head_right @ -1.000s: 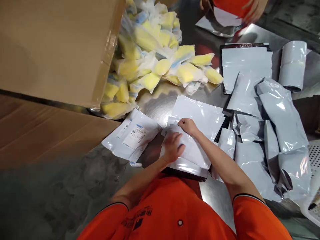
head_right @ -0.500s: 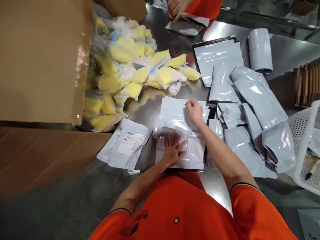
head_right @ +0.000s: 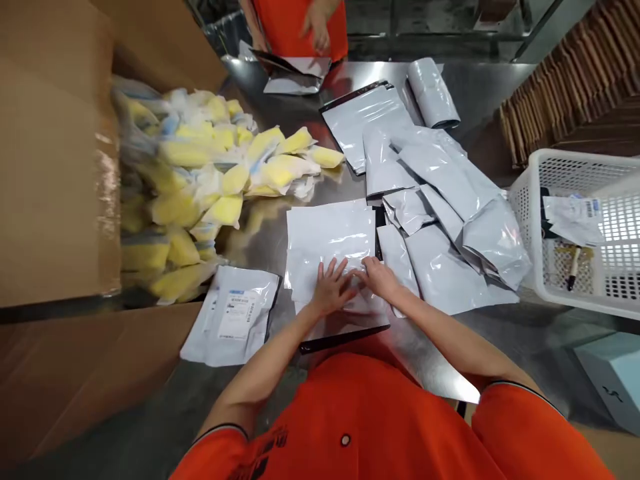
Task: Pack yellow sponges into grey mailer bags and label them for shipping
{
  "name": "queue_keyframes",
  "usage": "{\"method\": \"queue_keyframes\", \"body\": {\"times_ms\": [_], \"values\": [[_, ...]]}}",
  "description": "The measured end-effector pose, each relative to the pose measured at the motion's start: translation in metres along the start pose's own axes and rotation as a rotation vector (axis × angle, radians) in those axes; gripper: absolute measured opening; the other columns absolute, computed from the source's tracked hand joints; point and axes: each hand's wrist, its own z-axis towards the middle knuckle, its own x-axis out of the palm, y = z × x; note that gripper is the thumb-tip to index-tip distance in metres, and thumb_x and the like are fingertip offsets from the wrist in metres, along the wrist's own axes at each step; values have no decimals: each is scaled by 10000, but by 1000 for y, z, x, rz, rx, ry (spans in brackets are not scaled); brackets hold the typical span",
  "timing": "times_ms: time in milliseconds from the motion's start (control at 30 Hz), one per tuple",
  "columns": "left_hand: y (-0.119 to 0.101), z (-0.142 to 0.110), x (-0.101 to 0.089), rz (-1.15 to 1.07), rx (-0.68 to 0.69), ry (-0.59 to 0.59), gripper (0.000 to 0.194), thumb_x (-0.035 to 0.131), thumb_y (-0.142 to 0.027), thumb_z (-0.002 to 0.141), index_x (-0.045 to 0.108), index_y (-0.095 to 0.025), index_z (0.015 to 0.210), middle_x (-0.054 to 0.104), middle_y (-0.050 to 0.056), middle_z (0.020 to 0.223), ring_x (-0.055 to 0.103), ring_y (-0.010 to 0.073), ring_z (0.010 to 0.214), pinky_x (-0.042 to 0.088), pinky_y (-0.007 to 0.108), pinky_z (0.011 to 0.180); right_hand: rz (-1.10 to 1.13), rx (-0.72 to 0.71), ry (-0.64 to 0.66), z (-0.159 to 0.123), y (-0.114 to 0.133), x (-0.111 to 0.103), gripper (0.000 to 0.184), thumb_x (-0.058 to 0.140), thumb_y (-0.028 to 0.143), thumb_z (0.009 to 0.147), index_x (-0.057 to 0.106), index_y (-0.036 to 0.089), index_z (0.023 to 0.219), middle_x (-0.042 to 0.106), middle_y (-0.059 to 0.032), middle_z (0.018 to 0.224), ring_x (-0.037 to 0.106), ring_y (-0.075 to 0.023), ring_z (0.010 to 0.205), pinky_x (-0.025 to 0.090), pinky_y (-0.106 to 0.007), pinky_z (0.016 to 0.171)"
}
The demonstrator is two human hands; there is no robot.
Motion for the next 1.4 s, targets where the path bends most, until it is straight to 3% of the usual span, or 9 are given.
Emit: {"method": "queue_keyframes", "body": {"times_ms": [167,367,500,600,800,967,1100,1267,1400], "values": [[44,-6,-20,41,-310,65,582,381,-413,1001,318,-196,1538,285,128,1614,222,297,1507,124,601,1208,-224,63,28,4,-21,21,503,579,421,933,468,113,1315,522,-206,1306,649,-277,976,461,-320,724],[48,-13,-34,42,-328,-3,551,326,-377,1016,329,-175,1528,298,128,1608,243,280,1501,197,574,1206,-51,-9,60,-7,-18,-15,181,582,282,923,634,136,1016,669,-119,1075,639,-214,969,429,-253,779],[27,-32,-32,83,-268,-176,560,345,-363,1010,337,-133,1521,301,155,1604,223,281,1507,210,535,1218,134,54,-315,-52,-50,-76,256,503,380,944,628,175,859,670,-43,886,610,-178,852,415,-246,741],[4,-56,-16,125,-113,-56,529,437,-368,985,418,-195,1485,353,129,1586,252,303,1496,199,563,1214,235,264,-529,-93,-99,-113,359,495,480,904,603,182,735,601,-26,671,556,-180,666,403,-279,644],[-41,-68,-1,-85,-132,138,532,611,-288,896,512,-209,1413,367,159,1574,277,378,1475,206,668,1166,82,315,-1061,-122,-129,-122,495,516,474,849,636,116,1169,674,-171,1055,608,-282,911,456,-421,857],[-101,-44,-49,-1079,-244,85,924,735,-379,788,228,-250,1550,518,205,1426,668,265,1061,569,436,872,629,-47,-530,-101,-12,-82,348,533,519,862,708,220,902,667,-48,756,599,-193,663,481,-321,646],[-122,-55,-79,-1568,-259,-13,513,746,-445,775,593,-174,1183,653,37,789,633,153,647,539,306,658,856,-203,-145,-89,79,-40,355,528,542,867,686,228,913,571,-3,619,549,-163,567,437,-279,520],[-96,-167,-69,-1296,-682,-348,334,596,-486,867,661,-166,794,534,-28,519,498,102,477,405,230,512,727,-395,244,-99,129,22,337,489,519,900,661,236,964,516,12,609,499,-145,533,429,-271,495],[-113,-301,-55,-527,-1496,-398,321,502,-430,935,672,-219,763,617,-32,602,590,120,585,465,210,564,594,-642,525,-102,146,79,432,553,480,866,574,242,1225,639,-81,1140,643,-210,978,560,-328,769]]}}
